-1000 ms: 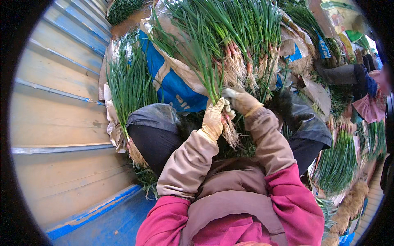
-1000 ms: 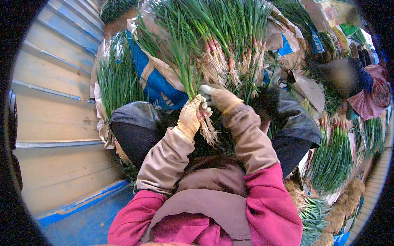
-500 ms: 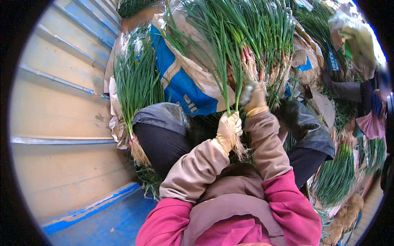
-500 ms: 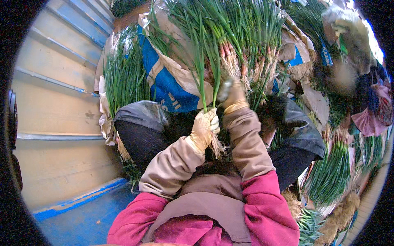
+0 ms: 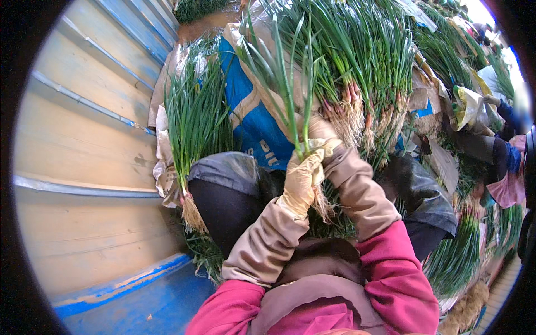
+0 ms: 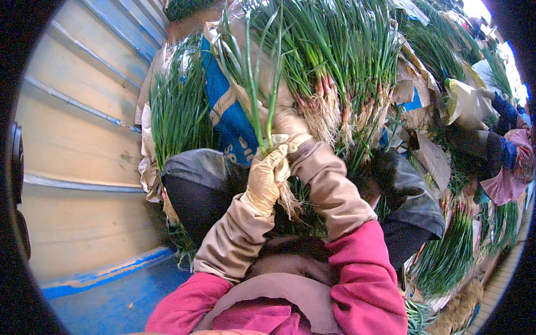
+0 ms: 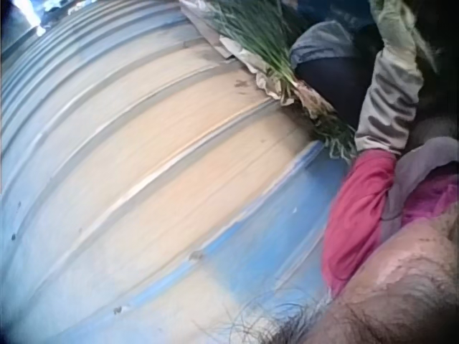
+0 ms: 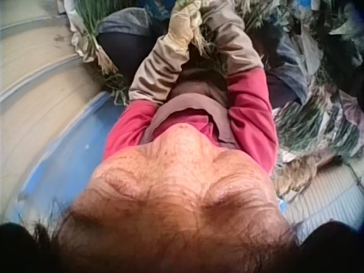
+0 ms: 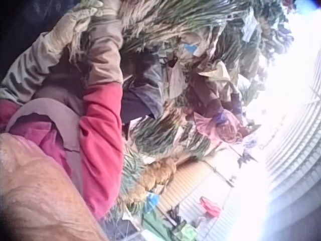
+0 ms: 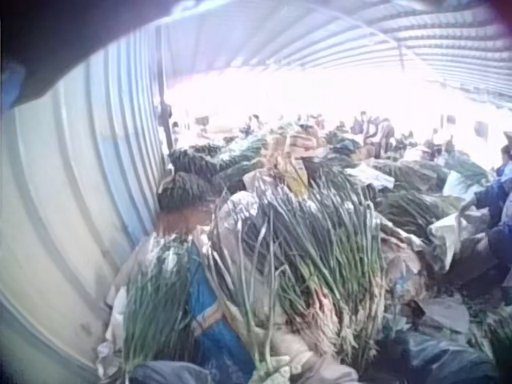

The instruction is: The person sits inside a truck bed and repeatedly trims the roots and lower leaves from bunches of green onions by hand. They gather trimmed onions into a pile and continue processing additional bunches from a large supply.

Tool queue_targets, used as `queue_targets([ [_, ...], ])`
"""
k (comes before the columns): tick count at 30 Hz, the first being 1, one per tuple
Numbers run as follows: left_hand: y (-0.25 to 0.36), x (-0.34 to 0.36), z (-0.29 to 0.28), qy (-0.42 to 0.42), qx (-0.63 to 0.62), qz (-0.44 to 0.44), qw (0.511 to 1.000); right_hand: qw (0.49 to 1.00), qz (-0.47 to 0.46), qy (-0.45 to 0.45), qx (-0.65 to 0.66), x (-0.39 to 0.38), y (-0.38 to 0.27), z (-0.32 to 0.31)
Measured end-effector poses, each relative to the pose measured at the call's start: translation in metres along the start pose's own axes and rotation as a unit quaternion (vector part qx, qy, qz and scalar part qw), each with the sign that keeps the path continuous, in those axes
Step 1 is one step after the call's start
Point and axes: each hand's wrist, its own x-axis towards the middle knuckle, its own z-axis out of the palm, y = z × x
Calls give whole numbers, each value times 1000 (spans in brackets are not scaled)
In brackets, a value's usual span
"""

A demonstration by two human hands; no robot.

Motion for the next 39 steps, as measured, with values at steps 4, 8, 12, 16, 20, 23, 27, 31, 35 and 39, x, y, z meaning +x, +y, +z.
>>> queue_targets([
  [4, 30, -2, -11, 114, 19, 40, 993, 936, 100, -253, 222, 25, 75, -28],
  [8, 49, -4, -20, 162, -21, 91, 982, 968, 145, -204, 10, 62, 120, -27],
  [12, 51, 0, -36, 177, -38, 151, 972, 554, -373, 60, -742, 37, 46, 15],
  [16, 46, 7, -22, 216, -55, 105, 969, 396, -199, 159, -882, 114, 95, 7],
  [20, 45, 7, -34, 229, -69, 125, 963, 358, -290, 139, -876, 111, 114, 11],
  [23, 40, 9, -39, 215, -58, 126, 967, 386, -306, 137, -860, 116, 100, 6],
  [27, 38, 11, -34, 196, -63, 113, 972, 451, -169, 186, -856, 144, 111, -5],
  [31, 39, 9, -32, 174, -72, 100, 977, 697, -304, -18, -650, 147, 65, -28],
  [35, 45, 1, -31, 85, -71, 123, 986, 925, -218, 10, -310, 57, -33, 15],
  [39, 35, 4, 4, -4, -86, 108, 990, 919, -118, 41, -374, 35, -142, -17],
])
